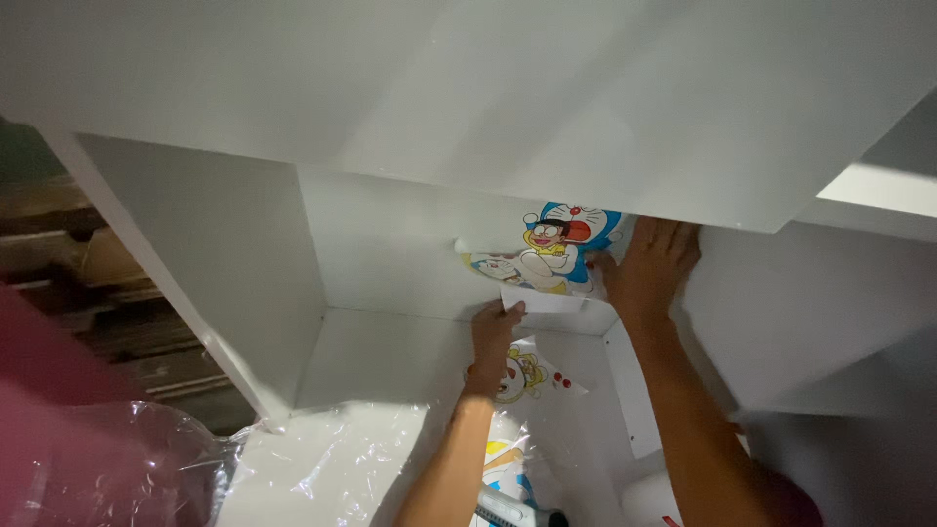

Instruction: The person applies a Doraemon sticker to the inside of a white cabinet shelf, smoothing it with their hands. They then use a utility knife to trim the excess backing paper around the sticker's edges.

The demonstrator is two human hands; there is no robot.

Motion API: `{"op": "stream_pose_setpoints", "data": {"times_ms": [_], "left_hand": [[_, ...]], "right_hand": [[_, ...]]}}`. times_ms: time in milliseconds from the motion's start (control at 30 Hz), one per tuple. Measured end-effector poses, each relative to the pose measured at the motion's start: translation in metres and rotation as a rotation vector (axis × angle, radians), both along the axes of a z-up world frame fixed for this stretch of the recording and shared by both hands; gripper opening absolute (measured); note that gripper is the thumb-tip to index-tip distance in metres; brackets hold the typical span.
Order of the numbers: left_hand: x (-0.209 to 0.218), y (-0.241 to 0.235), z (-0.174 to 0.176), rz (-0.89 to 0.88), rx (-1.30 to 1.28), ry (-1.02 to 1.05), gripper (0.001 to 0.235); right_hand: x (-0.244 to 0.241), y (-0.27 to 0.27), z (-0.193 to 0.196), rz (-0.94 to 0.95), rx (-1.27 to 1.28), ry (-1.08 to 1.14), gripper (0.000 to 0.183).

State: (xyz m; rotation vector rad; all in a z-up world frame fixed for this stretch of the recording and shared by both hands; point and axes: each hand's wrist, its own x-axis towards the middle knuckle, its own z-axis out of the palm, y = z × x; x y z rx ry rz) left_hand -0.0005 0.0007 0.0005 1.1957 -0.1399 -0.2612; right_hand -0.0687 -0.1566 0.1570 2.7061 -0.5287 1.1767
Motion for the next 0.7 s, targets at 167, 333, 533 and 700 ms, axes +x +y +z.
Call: {"op": "stream_pose_setpoints", "data": {"times_ms": [167, 333, 533, 700], "left_hand": [[0.007, 0.001, -0.005, 0.015, 0.020, 0.026, 0.044], [0.009, -0.003, -0.004, 0.054, 0.086, -0.102, 0.040], [0.015, -0.011, -0.020, 0.021, 0.051, 0.028, 0.035], [0.011, -0.013, -0.019, 0.002, 0.074, 0.098, 0.037]], "right_hand": [[-0.001, -0.004, 0.000, 0.051, -0.155, -0.076, 0.110], [-0.036, 0.075, 0.083, 0.003, -0.373, -0.100, 0.054], [-0.030, 0.055, 0.085, 0.009, -0.351, -0.078, 0.052], [-0.021, 0.050, 0.090, 0.024, -0.338, -0.056, 0.049]]}}
